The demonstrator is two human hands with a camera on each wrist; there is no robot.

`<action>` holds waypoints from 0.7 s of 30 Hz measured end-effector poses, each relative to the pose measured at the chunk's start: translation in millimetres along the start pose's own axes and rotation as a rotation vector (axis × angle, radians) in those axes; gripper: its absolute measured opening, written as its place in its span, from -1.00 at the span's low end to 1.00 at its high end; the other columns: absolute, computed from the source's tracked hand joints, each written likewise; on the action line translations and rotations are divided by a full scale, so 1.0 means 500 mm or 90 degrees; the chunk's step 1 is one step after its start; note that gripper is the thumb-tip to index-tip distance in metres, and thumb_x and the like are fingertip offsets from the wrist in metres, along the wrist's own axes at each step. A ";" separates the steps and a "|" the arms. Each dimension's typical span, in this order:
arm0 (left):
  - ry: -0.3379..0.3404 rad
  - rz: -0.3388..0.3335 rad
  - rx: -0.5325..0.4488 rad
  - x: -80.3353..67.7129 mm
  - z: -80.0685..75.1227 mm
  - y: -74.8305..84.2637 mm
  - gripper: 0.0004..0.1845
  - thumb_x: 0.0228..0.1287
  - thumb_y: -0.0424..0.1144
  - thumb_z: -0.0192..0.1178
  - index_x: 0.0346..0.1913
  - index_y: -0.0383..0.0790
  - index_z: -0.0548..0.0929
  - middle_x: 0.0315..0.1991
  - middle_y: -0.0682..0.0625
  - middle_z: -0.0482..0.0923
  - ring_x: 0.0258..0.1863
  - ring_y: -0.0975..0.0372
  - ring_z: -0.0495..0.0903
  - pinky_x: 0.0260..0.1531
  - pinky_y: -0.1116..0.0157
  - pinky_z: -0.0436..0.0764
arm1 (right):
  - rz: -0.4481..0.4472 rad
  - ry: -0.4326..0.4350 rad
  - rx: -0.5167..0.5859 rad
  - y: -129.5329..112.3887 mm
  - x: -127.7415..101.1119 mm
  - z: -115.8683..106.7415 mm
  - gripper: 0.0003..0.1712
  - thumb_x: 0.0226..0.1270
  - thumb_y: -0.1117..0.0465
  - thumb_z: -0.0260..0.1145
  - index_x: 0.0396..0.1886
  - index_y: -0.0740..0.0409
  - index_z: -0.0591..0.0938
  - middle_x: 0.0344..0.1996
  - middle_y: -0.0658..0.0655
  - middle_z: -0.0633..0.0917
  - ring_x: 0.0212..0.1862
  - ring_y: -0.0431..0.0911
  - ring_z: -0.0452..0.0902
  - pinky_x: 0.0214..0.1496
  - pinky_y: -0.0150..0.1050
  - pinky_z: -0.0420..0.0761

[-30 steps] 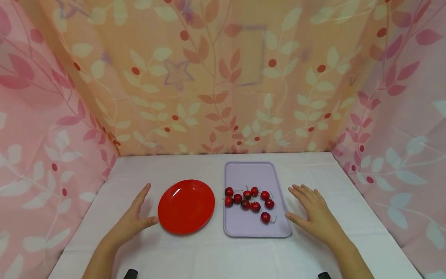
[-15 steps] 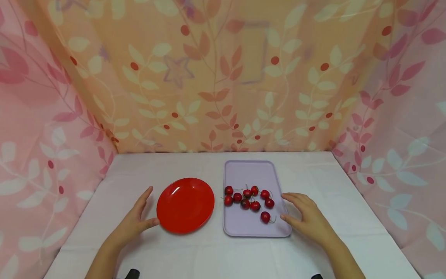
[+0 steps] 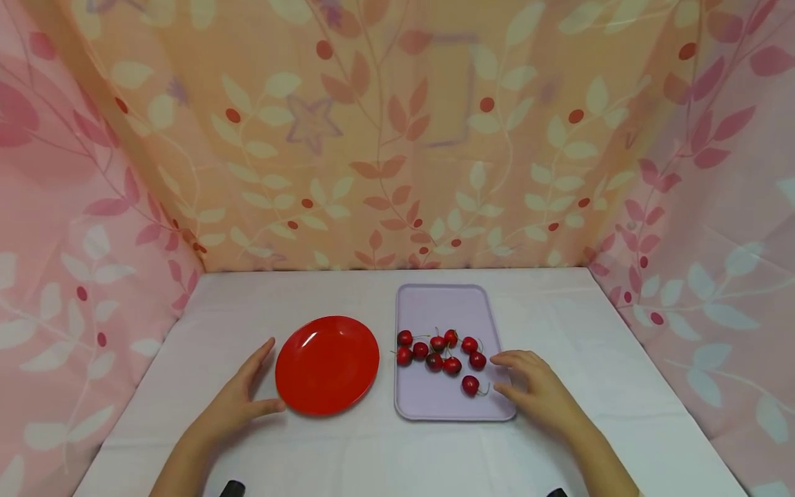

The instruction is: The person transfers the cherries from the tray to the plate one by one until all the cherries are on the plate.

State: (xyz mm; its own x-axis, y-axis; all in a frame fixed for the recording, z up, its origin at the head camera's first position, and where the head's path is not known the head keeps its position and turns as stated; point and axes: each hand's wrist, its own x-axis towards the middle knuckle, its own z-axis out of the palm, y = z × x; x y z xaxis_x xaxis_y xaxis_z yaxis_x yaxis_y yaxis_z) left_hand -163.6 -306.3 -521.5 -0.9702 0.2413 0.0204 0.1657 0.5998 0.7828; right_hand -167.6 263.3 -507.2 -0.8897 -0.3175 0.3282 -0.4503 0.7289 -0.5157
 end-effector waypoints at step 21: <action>-0.024 -0.007 0.014 0.000 0.013 -0.011 0.33 -0.08 0.07 0.62 0.68 0.03 -0.05 0.66 -0.09 -0.02 0.62 -0.09 -0.03 0.43 0.14 0.17 | -0.060 -0.031 -0.031 0.009 0.006 0.045 -0.62 0.03 0.15 0.66 -0.11 -0.20 0.79 -0.15 -0.32 0.68 0.03 -0.25 0.54 0.12 -0.08 0.52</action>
State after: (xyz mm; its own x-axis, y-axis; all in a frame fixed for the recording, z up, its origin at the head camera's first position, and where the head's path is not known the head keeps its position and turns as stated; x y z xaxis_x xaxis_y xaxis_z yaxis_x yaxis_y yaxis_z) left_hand -163.2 -304.7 -529.9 -0.9648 0.2629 -0.0125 0.1589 0.6198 0.7685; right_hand -174.0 251.9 -526.2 -0.8465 -0.4148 0.3338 -0.5294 0.7220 -0.4454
